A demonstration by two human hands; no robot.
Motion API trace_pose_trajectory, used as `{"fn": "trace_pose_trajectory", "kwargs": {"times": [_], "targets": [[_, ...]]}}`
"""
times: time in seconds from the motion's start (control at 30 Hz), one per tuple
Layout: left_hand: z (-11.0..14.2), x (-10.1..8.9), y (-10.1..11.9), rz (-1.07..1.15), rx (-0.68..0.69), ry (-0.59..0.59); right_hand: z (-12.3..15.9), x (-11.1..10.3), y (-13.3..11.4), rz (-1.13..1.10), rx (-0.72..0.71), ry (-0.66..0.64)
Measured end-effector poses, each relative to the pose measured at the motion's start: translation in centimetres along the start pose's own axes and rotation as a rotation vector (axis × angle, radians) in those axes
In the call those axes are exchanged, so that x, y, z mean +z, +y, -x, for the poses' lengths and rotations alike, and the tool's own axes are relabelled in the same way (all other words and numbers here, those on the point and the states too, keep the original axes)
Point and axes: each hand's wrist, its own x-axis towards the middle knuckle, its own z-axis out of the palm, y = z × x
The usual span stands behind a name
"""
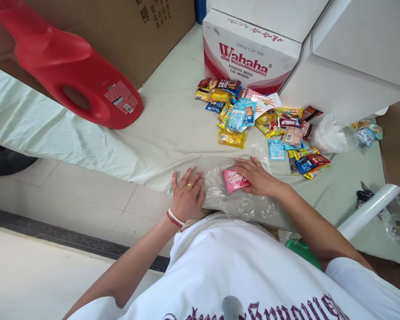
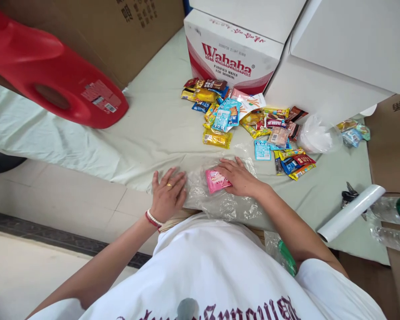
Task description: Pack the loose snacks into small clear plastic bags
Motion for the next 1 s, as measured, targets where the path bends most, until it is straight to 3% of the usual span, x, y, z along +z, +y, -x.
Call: {"fn": "trace_pose_trajectory", "kwargs": {"times": [0.1,0.17,0.27,0.33,0.43,0.57,0.7,0.87,1.0], "targets": [[0.7,0.2,-0.2,-0.083,-0.063,0.104,1.4,-0.4,-0.3,-0.001,0.021,0.045],[1.1,0.2,0.0,-0.097,0.075,0.136,3.6,-0.8,-0.9,-0.024,0.028,0.137],[1.3,-0.1,0.5,-0.002,0.41,-0.001,8.3,-0.6,-2.2,-0.112,0.049,0.251],[1.1,-0.4,0.6,0.1,0.532,-0.142,11.4,0.6,-3.1,-0.152,0.074,0.233],[0.7,-0.9,0.1,0.213,0.514,-0.253,14.3,3.6,-4.0,-0.12,0.118,0.206],[0.3,-1.4,-0.7,0.154,0.335,-0.305,14.7,5.8,-3.9,-0.165,0.149,0.361],[0.2,-1.3,-0.4,0.074,0.242,-0.313,13.2,2.6,-3.0,-0.311,0.139,0.382],[0.1,-0.8,1.6,0.121,0.138,-0.127,9.6,-3.7,-1.1,-0.355,0.168,0.237],[-0.3,-0.6,3.2,0.233,0.095,-0.061,5.8,-6.0,1.1,-0.376,0.197,0.143]]}}
